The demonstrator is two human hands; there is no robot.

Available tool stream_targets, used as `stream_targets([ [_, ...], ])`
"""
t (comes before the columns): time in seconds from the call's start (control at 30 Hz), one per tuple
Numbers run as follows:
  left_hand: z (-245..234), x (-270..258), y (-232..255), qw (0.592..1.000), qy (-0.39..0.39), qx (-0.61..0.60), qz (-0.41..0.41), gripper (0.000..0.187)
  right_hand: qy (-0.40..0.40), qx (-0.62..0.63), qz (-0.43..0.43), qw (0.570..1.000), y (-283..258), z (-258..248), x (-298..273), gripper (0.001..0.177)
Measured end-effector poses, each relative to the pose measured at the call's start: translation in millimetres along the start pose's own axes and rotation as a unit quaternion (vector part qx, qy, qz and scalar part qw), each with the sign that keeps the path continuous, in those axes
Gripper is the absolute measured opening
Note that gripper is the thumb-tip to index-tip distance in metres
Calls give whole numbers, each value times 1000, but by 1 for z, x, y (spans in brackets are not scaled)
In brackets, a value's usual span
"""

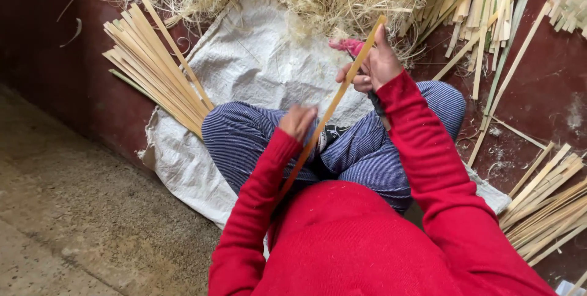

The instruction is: Shaving thin strips of bamboo using a hand knife while sitting on the floor

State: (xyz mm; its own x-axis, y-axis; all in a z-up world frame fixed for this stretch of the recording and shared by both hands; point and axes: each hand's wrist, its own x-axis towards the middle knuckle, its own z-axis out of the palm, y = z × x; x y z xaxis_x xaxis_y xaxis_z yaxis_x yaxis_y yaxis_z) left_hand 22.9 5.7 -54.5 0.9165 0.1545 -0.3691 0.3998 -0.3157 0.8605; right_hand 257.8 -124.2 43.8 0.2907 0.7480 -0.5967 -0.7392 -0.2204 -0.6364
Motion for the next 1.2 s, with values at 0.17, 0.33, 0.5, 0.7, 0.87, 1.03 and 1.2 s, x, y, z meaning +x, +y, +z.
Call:
stream_targets([
  [0.17, -44, 70, 71, 949, 233, -54, 207, 72, -181, 6, -25, 983, 23, -30, 16, 111],
  [0.33, -77, 144, 50, 938, 293, 17, 184, 7, -271, 60, -18, 961, 38, -64, 40, 111],
  [0.5, -87, 137, 20, 908, 399, 115, 52, 121, -277, 92, -91, 952, 2, -43, 22, 60],
  [0.7, -4, 23, 26, 971, 224, 60, 65, 62, 134, 170, -74, 974, 0, -41, 28, 34],
  [0.87, 48, -57, 38, 924, 299, 215, 100, 71, 181, 223, -128, 949, -12, -48, 21, 21],
  [1.03, 40, -71, 15, 935, 308, 149, 87, 23, 194, 237, -154, 939, -15, -43, 18, 25],
  [1.2, 16, -37, 9, 959, 245, -124, -72, 21, 176, 139, -117, 968, -16, -17, 5, 30],
])
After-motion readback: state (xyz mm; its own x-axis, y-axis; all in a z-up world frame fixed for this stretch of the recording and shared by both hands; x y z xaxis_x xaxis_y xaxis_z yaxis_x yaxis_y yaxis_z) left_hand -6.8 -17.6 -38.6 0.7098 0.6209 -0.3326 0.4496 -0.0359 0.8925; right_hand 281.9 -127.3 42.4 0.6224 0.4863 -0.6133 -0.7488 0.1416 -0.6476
